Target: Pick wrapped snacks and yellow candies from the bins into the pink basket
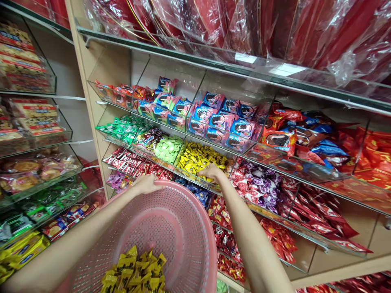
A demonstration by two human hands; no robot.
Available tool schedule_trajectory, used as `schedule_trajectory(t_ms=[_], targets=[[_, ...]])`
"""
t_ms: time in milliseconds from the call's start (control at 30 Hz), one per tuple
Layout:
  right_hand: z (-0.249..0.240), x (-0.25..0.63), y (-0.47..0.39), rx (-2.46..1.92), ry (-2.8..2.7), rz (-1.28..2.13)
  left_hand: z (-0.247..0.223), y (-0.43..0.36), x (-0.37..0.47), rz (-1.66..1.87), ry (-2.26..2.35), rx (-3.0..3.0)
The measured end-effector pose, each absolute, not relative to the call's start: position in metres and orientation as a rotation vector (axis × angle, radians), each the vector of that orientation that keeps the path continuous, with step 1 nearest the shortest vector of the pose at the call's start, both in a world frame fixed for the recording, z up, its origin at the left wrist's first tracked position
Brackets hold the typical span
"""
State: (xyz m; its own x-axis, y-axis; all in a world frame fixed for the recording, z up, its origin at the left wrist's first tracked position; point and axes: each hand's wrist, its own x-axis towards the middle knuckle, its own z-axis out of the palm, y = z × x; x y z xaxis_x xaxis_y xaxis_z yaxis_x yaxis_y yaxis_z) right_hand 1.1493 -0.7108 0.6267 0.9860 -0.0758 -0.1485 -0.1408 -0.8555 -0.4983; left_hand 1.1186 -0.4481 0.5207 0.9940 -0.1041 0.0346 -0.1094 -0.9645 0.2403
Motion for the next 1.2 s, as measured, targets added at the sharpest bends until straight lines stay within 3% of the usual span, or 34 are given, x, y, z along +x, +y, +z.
schedule_trajectory(t_ms=[433, 633, 800, 967, 1200], targets=[[0.663, 1.106, -0.709, -2.265, -0.11, 0.084, 0.528, -0.455, 1.116, 0.008, -0.204, 2.878], [0.581, 1.025, -0.637, -2.023, -0.444, 0.673, 0.532, -0.456, 1.113, -0.004, -0.196, 2.877], [0.504, 0.978, -0.602, -1.975, -0.704, 0.883, 0.534, -0.451, 1.11, -0.02, -0.164, 2.884], [0.497, 0.968, -0.601, -2.031, -0.792, 1.195, 0.535, -0.45, 1.108, -0.009, -0.179, 2.875], [0.498, 0.975, -0.608, -1.647, -0.336, 0.947, 0.534, -0.451, 1.106, 0.007, -0.189, 2.868]])
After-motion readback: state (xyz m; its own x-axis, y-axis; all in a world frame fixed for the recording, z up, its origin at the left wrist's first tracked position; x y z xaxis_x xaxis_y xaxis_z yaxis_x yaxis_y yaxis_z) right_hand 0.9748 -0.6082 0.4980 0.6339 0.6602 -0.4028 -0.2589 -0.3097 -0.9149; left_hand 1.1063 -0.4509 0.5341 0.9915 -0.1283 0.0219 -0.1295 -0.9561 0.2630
